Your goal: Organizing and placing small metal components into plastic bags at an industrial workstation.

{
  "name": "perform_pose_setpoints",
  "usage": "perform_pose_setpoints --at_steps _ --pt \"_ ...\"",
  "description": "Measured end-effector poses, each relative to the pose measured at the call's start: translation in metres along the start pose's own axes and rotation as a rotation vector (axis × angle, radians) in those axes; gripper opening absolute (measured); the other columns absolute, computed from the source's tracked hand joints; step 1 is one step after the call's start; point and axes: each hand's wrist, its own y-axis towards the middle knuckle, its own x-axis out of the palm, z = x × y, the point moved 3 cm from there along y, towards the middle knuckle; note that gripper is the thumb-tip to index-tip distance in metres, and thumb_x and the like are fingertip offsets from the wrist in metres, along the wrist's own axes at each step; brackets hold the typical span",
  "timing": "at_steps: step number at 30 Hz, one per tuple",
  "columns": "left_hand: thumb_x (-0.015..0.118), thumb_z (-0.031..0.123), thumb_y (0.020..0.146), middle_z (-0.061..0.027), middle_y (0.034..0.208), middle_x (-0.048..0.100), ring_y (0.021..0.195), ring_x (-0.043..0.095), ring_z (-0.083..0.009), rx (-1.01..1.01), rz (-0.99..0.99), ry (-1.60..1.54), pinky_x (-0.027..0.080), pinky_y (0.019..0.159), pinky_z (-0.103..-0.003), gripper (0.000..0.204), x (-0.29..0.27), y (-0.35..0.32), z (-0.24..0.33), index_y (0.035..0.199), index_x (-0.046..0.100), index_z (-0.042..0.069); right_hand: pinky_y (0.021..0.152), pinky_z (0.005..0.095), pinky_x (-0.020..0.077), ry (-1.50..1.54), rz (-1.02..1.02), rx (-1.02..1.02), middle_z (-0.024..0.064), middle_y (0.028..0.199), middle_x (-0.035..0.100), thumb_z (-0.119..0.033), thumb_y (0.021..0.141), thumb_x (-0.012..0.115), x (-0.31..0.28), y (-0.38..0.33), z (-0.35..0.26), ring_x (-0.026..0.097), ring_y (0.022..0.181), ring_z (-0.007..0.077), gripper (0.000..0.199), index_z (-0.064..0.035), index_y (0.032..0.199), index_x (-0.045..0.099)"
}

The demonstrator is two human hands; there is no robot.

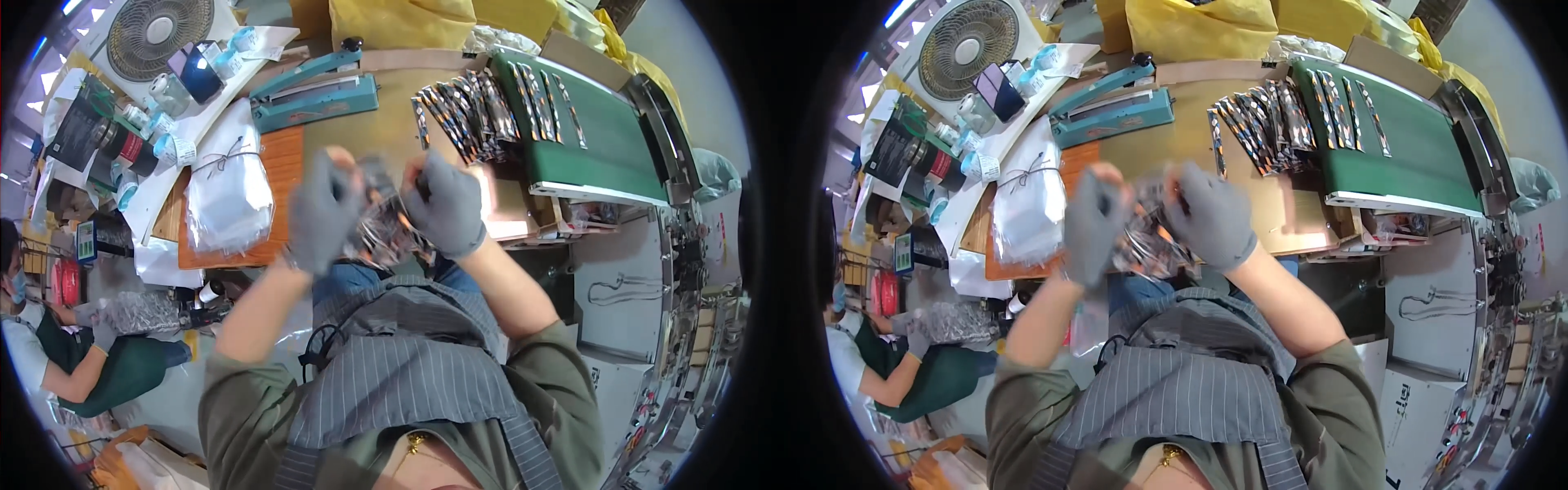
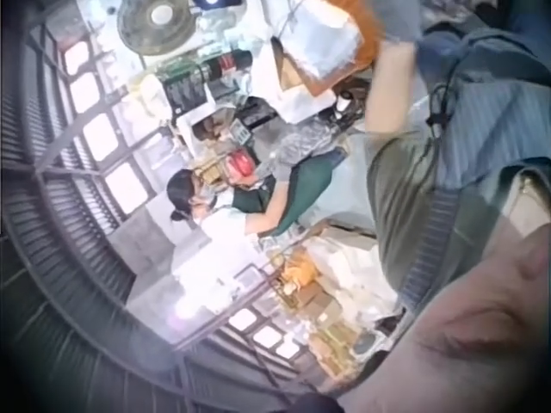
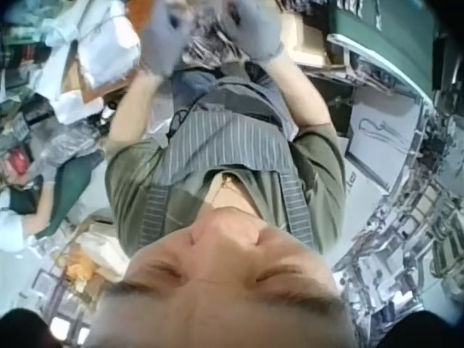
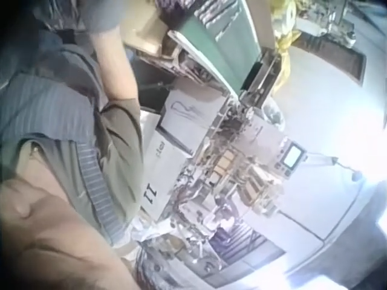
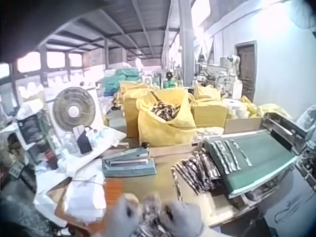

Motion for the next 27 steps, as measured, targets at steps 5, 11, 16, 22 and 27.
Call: perform_pose_setpoints --at_steps 5,11,16,22,27 --pt "0.054 0.027 0.085 -0.0146 0.072 0.063 0.070 0.062 -0.0337 -0.183 -0.561 0.322 0.048 0.060 -0.040 0.023 -0.043 0.096 -0.043 0.080 0.061 0.006 0.061 0.0392 0.0472 -0.251 -0.428 0.105 0.0149 0.069 0.060 -0.017 0.076 0.064 -0.006 0.090 0.042 0.061 0.068 0.0327 0.014 -0.0061 0.081 0.056" --pt "0.047 0.017 0.085 -0.0181 0.071 0.062 0.061 0.064 -0.0266 0.375 -0.099 0.472 0.050 0.061 -0.036 0.023 -0.034 0.110 -0.009 0.084 0.063 0.001 0.061 0.0343 0.0449 -0.243 -0.249 0.113 0.0148 0.066 0.057 -0.011 0.077 0.055 -0.013 0.115 0.046 0.056 0.063 0.0229 0.011 -0.0009 0.081 0.054" --pt "0.048 0.015 0.090 -0.0063 0.073 0.062 0.053 0.058 -0.0083 0.115 -0.318 -0.121 0.042 0.044 -0.021 0.034 -0.041 0.105 0.009 0.115 0.055 -0.006 0.060 0.0244 0.0452 0.120 -0.194 0.141 0.0062 0.068 0.060 -0.006 0.078 0.058 -0.034 0.115 0.070 0.057 0.065 0.0110 0.009 -0.0001 0.083 0.055" --pt "0.049 0.015 0.091 -0.0063 0.070 0.062 0.051 0.057 -0.0074 -0.055 -0.420 -0.133 0.043 0.044 -0.021 0.029 -0.051 0.088 0.010 0.111 0.059 -0.004 0.064 0.0323 0.0504 0.170 -0.339 0.095 0.0147 0.081 0.062 -0.023 0.080 0.065 -0.059 0.132 0.027 0.064 0.069 0.0214 0.034 0.0007 0.101 0.053" --pt "0.056 0.014 0.089 -0.0039 0.061 0.060 0.049 0.054 -0.0044 -0.085 -0.259 -0.296 0.042 0.045 -0.019 0.021 -0.052 0.075 0.063 0.101 0.063 -0.002 0.052 0.0390 0.0426 0.004 -0.316 -0.354 0.0175 0.066 0.055 -0.030 0.084 0.063 -0.006 0.099 -0.004 0.054 0.058 0.0359 0.027 -0.0046 0.085 0.055"
